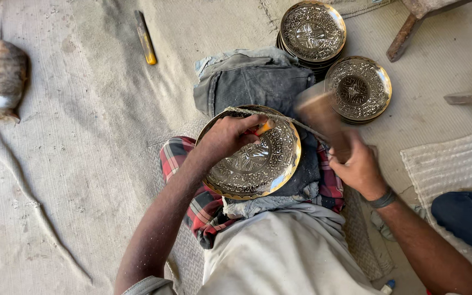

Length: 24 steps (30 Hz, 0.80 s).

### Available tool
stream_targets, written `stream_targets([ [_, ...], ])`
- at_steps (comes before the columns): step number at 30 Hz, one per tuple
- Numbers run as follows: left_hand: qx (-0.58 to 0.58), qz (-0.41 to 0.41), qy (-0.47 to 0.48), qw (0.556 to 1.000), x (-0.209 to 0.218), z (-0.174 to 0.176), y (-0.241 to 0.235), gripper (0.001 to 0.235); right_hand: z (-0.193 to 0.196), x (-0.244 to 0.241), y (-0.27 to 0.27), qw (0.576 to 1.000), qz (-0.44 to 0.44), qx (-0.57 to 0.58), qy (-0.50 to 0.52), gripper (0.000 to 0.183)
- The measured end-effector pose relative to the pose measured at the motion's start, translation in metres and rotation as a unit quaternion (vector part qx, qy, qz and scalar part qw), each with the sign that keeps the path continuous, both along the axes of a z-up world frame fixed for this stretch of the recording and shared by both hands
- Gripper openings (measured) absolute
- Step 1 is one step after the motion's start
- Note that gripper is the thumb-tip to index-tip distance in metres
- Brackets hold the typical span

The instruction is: The person sits on the floor and uses a hammer and chisel to engrave intricate patterns onto a brass plate. They repeatedly strike the chisel to create detailed designs, occasionally rotating the plate to access different areas.

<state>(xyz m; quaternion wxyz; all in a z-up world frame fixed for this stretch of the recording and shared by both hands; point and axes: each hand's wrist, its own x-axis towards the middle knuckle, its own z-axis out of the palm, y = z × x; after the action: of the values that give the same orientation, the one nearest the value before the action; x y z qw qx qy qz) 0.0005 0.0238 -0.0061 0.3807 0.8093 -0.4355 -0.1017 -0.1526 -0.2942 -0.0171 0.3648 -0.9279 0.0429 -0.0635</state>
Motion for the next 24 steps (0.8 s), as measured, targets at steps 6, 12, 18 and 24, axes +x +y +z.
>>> stream_targets([
  [6, -0.001, -0.013, 0.020, 1.000, 0.000, -0.004, 0.004, 0.048, 0.003, 0.002, 0.001, 0.999, -0.006, 0.037, 0.003, 0.060],
  [12, 0.001, 0.010, 0.028, 1.000, -0.003, -0.006, 0.007, 0.053, 0.002, -0.001, 0.003, 0.999, 0.002, 0.044, -0.027, 0.060],
  [18, -0.022, 0.004, 0.025, 0.999, -0.006, -0.008, 0.011, 0.053, 0.009, -0.002, 0.006, 0.999, 0.008, 0.049, -0.023, 0.058],
  [24, -0.007, 0.029, 0.054, 0.998, -0.009, -0.010, 0.012, 0.049, 0.007, -0.003, 0.012, 0.992, 0.006, 0.099, -0.080, 0.040],
])
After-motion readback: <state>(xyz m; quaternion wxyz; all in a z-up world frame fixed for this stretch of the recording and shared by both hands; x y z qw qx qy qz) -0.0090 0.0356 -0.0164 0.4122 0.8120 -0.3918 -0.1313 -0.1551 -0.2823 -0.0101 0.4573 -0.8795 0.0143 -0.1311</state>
